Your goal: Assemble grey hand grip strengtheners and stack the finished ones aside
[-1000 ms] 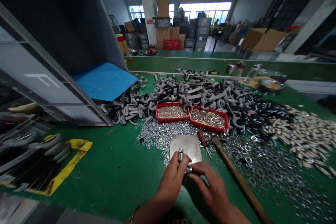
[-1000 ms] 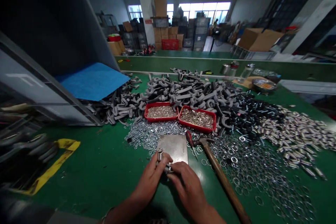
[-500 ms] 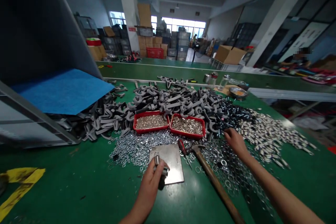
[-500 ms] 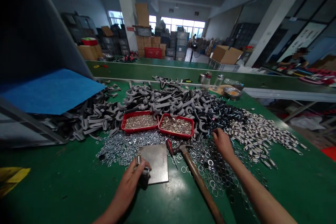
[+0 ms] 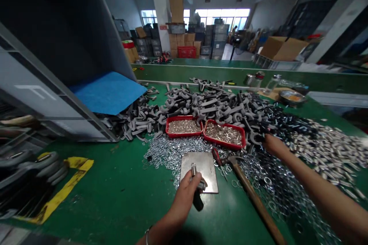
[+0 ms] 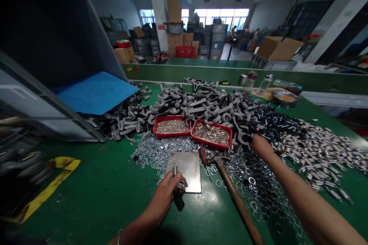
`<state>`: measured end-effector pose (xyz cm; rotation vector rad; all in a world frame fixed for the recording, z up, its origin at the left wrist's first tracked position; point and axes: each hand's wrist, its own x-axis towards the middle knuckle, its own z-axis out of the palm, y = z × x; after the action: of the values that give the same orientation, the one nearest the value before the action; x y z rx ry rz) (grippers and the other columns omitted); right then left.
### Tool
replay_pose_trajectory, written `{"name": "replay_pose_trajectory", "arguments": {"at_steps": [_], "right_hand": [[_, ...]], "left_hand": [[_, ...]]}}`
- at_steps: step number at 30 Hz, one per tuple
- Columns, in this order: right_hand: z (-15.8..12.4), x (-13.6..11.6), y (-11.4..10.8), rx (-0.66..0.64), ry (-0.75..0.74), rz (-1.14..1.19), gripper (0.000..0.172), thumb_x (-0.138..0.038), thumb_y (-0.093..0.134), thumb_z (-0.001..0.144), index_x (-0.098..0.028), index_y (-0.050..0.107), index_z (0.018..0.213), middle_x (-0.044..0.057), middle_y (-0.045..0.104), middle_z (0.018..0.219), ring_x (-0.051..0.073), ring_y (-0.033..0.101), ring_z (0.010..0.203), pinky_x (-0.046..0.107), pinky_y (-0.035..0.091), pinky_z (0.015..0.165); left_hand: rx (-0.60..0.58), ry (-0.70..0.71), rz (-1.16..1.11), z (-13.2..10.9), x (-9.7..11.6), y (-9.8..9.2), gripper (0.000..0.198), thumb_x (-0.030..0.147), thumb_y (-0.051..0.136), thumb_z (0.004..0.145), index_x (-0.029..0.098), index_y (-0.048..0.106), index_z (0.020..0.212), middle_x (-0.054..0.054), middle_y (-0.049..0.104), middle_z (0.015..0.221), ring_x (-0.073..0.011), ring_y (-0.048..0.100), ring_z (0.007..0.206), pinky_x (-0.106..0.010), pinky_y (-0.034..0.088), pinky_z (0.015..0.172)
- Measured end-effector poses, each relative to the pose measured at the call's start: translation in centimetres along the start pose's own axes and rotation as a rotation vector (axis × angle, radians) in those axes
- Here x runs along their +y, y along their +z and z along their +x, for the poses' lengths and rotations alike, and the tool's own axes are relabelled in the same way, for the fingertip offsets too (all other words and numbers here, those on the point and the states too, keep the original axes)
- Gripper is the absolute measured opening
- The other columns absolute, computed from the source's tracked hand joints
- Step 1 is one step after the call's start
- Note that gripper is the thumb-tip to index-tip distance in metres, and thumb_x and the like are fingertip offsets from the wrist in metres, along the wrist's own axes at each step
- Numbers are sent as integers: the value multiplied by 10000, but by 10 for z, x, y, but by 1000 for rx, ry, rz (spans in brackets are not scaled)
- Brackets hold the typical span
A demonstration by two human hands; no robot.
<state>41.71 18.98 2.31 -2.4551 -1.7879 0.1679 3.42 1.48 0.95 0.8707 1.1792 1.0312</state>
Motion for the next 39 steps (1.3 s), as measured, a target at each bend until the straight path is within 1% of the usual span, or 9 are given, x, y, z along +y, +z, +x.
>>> {"name": "replay_pose_trajectory", "arguments": {"at_steps": [4, 6, 9, 13, 20, 29, 32, 36, 39], "right_hand": [[-51, -21, -22, 100, -84, 163, 314, -253, 488, 983, -41, 577, 1197, 309, 622, 1196, 325, 626, 1121, 413, 479, 891], [-100, -49, -20, 65, -194, 338, 340, -363, 461, 993, -154, 526, 1252, 187, 704, 1091, 247, 697, 978, 340, 522, 839], [-187, -104, -2, -128, -340, 905, 315, -402, 551, 947, -240, 516, 1214, 74, 728, 946, 240, 721, 870, 358, 570, 784], [-258, -155, 22, -69, -501, 998, 219, -355, 562, 950, -269, 539, 1150, 46, 707, 988, 207, 716, 858, 318, 584, 763], [-262, -154, 23, 8, -873, 725, 224, -227, 542, 955, -272, 558, 1174, 62, 708, 1049, 222, 696, 945, 348, 584, 817], [-264, -148, 32, 67, -844, 875, 208, -222, 580, 938, -263, 597, 1142, 53, 709, 1048, 210, 680, 980, 337, 558, 876], [-268, -159, 28, -137, -649, 1103, 127, -322, 613, 926, -238, 622, 1020, 45, 696, 936, 194, 674, 851, 309, 558, 768], [-271, -173, 19, -865, -217, 1526, 347, -524, 520, 951, -197, 554, 840, -46, 515, 612, 79, 425, 439, 190, 374, 403], [-271, -177, 14, -1150, 19, 1633, 430, -584, 496, 944, -177, 538, 813, -60, 443, 586, 47, 288, 426, 148, 213, 358]], "left_hand": [[71, -10, -202, -3, -1, -8, 449, 606, 630, 824, 162, 587, 877, -38, 609, 824, -166, 561, 757, -258, 446, 695], [98, -21, -320, -5, -1, -10, 420, 570, 665, 812, 165, 573, 875, -23, 592, 811, -150, 544, 738, -246, 433, 666], [87, 1, -398, -8, 3, -7, 357, 514, 656, 842, 169, 567, 869, -17, 592, 813, -137, 532, 722, -243, 428, 668], [13, 29, -383, -14, 10, -2, 307, 484, 591, 901, 178, 572, 921, -20, 596, 843, -154, 561, 776, -266, 453, 746], [41, 107, -49, -24, 9, -16, 372, 535, 492, 941, 178, 584, 985, -28, 613, 881, -185, 564, 853, -277, 443, 818], [-64, 187, 193, -32, 33, -17, 324, 491, 439, 975, 186, 547, 955, -10, 569, 851, -169, 537, 823, -269, 427, 772], [-15, 283, 332, -32, 34, -16, 276, 444, 414, 994, 194, 525, 951, -5, 553, 836, -164, 529, 793, -273, 421, 743], [-24, 456, 599, -25, 25, -24, 203, 378, 429, 995, 197, 509, 946, -23, 565, 875, -180, 536, 837, -299, 416, 786], [-97, 527, 681, -20, 19, -32, 192, 356, 422, 996, 190, 515, 974, -46, 578, 923, -190, 537, 875, -314, 423, 825]]}}
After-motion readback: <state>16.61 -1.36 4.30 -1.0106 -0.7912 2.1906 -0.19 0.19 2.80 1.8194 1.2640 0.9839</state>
